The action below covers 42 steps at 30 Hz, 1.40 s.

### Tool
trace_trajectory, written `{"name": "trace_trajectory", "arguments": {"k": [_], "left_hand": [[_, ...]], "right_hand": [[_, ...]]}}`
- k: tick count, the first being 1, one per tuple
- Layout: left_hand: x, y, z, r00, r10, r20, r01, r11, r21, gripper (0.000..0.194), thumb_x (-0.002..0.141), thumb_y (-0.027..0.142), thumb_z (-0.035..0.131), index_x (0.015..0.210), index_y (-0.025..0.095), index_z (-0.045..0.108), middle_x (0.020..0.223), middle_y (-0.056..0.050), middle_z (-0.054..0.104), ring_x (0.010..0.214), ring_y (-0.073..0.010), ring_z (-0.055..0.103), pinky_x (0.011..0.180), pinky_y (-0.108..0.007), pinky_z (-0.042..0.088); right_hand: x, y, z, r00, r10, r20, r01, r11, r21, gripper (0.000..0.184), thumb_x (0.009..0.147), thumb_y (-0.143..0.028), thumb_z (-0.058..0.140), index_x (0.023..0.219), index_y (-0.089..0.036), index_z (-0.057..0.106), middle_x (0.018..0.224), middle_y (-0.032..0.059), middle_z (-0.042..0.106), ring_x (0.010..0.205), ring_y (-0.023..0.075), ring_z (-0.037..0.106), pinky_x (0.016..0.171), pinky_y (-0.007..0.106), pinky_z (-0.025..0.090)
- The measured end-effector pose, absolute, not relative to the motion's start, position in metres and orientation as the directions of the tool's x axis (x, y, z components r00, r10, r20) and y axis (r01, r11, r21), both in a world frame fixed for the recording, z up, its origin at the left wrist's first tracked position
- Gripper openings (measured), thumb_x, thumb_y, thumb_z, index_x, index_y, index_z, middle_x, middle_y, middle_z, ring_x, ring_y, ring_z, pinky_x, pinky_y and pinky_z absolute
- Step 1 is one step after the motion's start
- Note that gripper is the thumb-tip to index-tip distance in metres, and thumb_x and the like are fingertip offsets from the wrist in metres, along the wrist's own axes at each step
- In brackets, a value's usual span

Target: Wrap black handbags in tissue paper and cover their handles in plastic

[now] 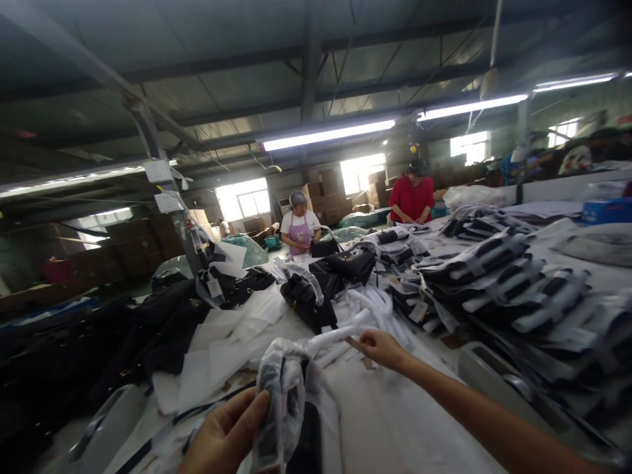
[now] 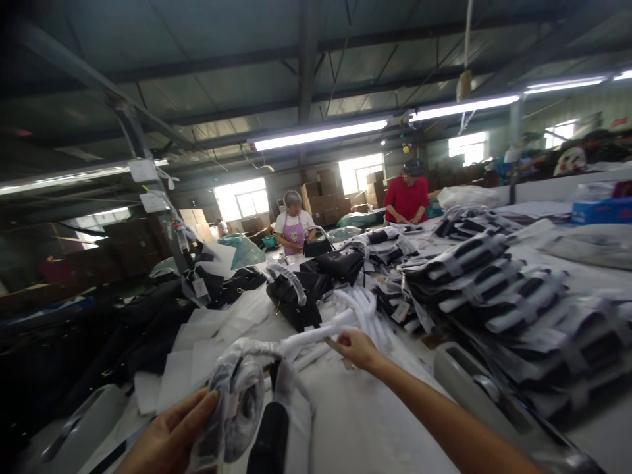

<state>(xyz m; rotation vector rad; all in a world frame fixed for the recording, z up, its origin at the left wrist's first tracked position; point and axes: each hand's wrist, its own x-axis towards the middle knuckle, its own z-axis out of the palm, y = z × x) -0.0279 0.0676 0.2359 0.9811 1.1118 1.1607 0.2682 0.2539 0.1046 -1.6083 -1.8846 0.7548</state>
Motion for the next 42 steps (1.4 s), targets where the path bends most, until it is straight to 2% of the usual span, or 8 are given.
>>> {"name": "trace_trajectory", "arguments": {"k": [4,9,18,30,33,36,39,42], "left_hand": [[-0.024,0.065,0.238,0.023,0.986,-0.166,-0.189,0.167,0.968,0.046,0.066,0.049,0.084,0.101,0.019,0.076,0.089,-0.005,0.078,0.087,-0.0249,0.073,0.084,-0.032,0.056],[-0.02,0.061,0.239,0.058,0.989,-0.136,-0.165,0.144,0.976,0.042,0.069,0.043,0.083,0.103,0.019,0.075,0.092,-0.004,0.078,0.092,-0.0241,0.071,0.088,-0.032,0.053],[-0.013,0.056,0.246,0.116,0.99,-0.082,-0.024,0.085,0.996,0.044,0.078,0.048,0.074,0.112,0.02,0.072,0.096,-0.003,0.076,0.092,-0.0223,0.069,0.091,-0.031,0.049],[-0.007,0.059,0.253,0.174,0.982,-0.071,0.131,0.048,0.99,0.051,0.078,0.057,0.071,0.111,0.019,0.073,0.092,-0.006,0.076,0.077,-0.0195,0.067,0.076,-0.028,0.051],[-0.009,0.057,0.259,0.173,0.983,-0.065,0.146,0.04,0.989,0.047,0.079,0.055,0.071,0.111,0.021,0.074,0.113,-0.007,0.073,0.092,-0.0226,0.068,0.084,-0.029,0.051],[-0.007,0.054,0.266,0.15,0.989,0.001,0.171,-0.027,0.985,0.042,0.077,0.055,0.072,0.102,0.021,0.078,0.144,-0.005,0.054,0.116,-0.0288,0.06,0.092,-0.029,0.051],[-0.004,0.049,0.27,0.117,0.993,0.027,0.2,-0.05,0.979,0.043,0.075,0.057,0.073,0.096,0.019,0.079,0.149,-0.007,0.048,0.127,-0.0333,0.053,0.093,-0.03,0.052],[-0.002,0.045,0.269,0.1,0.993,0.057,0.217,-0.078,0.973,0.045,0.076,0.057,0.072,0.097,0.018,0.079,0.144,-0.009,0.053,0.13,-0.035,0.05,0.1,-0.034,0.049]], "right_hand": [[0.269,0.218,0.13,-0.172,0.982,0.076,0.452,0.147,-0.88,0.03,0.095,-0.043,0.053,0.093,-0.014,0.061,0.076,0.0016,0.068,0.07,0.0144,0.065,0.061,0.024,0.049],[0.266,0.167,0.157,-0.305,0.949,0.083,0.253,0.165,-0.953,0.04,0.085,-0.055,0.062,0.084,-0.015,0.061,0.072,0.0018,0.068,0.057,0.0109,0.058,0.048,0.02,0.037],[0.223,0.106,0.193,-0.454,0.879,0.147,0.026,0.178,-0.984,0.031,0.073,-0.045,0.077,0.074,-0.015,0.066,0.067,0.0026,0.071,0.056,0.0144,0.066,0.053,0.022,0.047],[0.174,0.103,0.213,-0.502,0.859,0.101,-0.207,-0.006,-0.978,0.041,0.067,-0.052,0.082,0.08,-0.014,0.077,0.067,0.0002,0.064,0.059,0.0085,0.054,0.056,0.02,0.039],[0.172,0.1,0.213,-0.559,0.827,0.047,-0.25,-0.114,-0.962,0.039,0.067,-0.051,0.082,0.083,-0.016,0.078,0.074,0.0009,0.065,0.065,0.0079,0.054,0.064,0.02,0.04],[0.171,0.096,0.219,-0.579,0.814,-0.034,-0.276,-0.236,-0.932,0.03,0.065,-0.04,0.084,0.08,-0.016,0.077,0.078,0.0015,0.067,0.071,0.0091,0.056,0.066,0.02,0.04],[0.173,0.091,0.225,-0.575,0.812,-0.1,-0.283,-0.312,-0.907,0.024,0.069,-0.036,0.08,0.08,-0.016,0.076,0.078,0.0014,0.068,0.07,0.0093,0.057,0.062,0.019,0.036],[0.174,0.086,0.228,-0.597,0.795,-0.111,-0.305,-0.353,-0.885,0.034,0.076,-0.048,0.075,0.091,-0.018,0.076,0.088,0.0028,0.07,0.074,0.0097,0.06,0.064,0.018,0.037]]}}
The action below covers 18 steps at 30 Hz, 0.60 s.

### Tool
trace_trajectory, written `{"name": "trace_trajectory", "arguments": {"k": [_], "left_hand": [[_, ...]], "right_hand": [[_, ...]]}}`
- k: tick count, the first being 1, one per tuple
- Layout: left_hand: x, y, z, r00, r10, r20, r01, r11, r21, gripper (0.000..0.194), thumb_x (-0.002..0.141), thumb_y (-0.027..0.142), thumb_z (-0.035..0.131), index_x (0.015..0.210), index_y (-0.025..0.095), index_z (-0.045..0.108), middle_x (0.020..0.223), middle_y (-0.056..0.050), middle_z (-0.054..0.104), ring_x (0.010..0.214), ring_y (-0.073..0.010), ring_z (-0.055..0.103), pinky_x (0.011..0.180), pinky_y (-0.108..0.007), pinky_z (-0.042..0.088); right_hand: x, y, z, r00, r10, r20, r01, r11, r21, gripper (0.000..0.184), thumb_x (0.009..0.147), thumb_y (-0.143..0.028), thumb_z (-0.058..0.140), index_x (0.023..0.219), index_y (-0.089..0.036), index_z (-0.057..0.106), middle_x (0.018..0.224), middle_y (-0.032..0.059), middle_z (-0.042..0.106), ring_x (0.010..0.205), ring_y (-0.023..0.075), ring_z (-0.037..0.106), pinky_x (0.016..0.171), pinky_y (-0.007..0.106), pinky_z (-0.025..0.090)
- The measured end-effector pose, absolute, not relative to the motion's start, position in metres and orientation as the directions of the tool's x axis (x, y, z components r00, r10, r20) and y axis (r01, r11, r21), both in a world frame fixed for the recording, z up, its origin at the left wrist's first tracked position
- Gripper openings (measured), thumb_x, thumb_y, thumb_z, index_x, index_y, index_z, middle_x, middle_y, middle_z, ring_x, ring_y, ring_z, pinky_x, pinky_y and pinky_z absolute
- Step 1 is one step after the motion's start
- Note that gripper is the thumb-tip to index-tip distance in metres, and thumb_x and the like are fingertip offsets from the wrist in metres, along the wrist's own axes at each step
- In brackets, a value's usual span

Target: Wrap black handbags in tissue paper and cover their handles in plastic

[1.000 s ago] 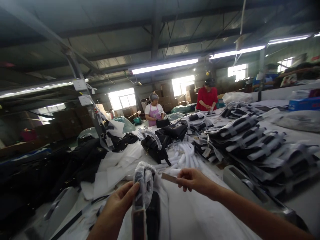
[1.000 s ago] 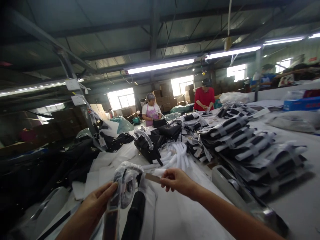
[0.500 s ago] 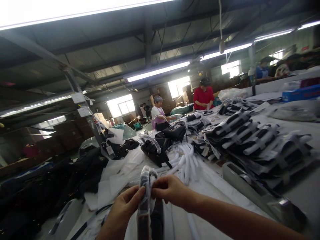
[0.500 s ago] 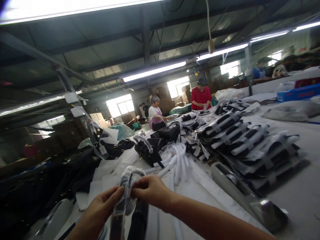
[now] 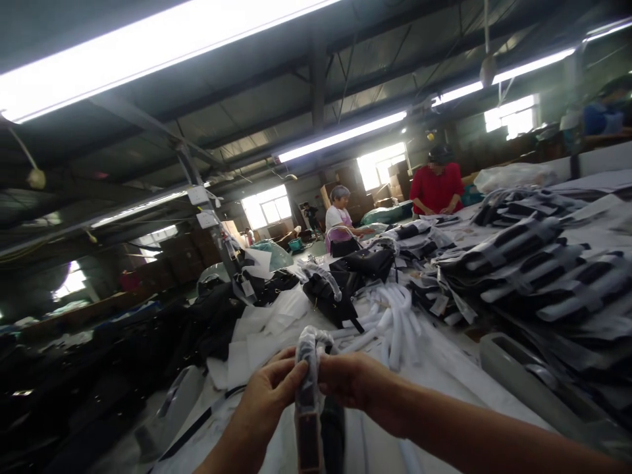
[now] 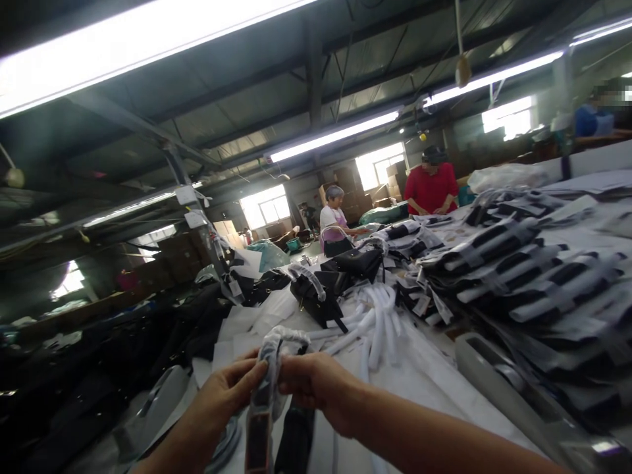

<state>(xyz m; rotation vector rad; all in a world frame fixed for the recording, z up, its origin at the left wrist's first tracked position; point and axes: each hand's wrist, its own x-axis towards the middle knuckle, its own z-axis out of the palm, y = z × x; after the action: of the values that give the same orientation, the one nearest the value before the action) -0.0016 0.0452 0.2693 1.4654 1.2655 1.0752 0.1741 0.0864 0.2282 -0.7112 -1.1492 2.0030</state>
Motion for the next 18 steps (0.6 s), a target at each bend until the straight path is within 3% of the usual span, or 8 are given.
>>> {"name": "trace_trajectory", "arguments": {"k": [5,11,18], "left_hand": [[0.001,0.044,0.262,-0.003,0.983,0.183,0.298,-0.174,0.939,0.041,0.077,0.056,0.07,0.095,0.021,0.08,0.129,-0.009,0.064,0.132,-0.0336,0.047,0.112,-0.039,0.037],[-0.003,0.047,0.255,-0.023,0.978,0.206,0.27,-0.193,0.943,0.039,0.075,0.057,0.072,0.092,0.022,0.08,0.13,-0.009,0.064,0.127,-0.0337,0.052,0.107,-0.038,0.042],[-0.001,0.046,0.243,-0.091,0.967,0.236,0.182,-0.217,0.959,0.041,0.075,0.055,0.074,0.095,0.019,0.079,0.134,-0.011,0.06,0.125,-0.0331,0.054,0.109,-0.038,0.04]], "right_hand": [[0.169,0.082,0.225,-0.514,0.857,-0.038,-0.257,-0.195,-0.946,0.049,0.067,-0.063,0.081,0.087,-0.018,0.078,0.071,0.0005,0.064,0.066,0.0105,0.05,0.058,0.021,0.03],[0.16,0.079,0.223,-0.457,0.889,-0.001,-0.261,-0.135,-0.956,0.052,0.06,-0.064,0.084,0.083,-0.017,0.079,0.06,-0.0032,0.053,0.056,0.0083,0.034,0.055,0.023,0.025],[0.155,0.078,0.223,-0.398,0.917,0.023,-0.253,-0.086,-0.964,0.054,0.057,-0.067,0.081,0.075,-0.017,0.075,0.058,-0.0032,0.052,0.057,0.0095,0.037,0.058,0.024,0.03]]}}
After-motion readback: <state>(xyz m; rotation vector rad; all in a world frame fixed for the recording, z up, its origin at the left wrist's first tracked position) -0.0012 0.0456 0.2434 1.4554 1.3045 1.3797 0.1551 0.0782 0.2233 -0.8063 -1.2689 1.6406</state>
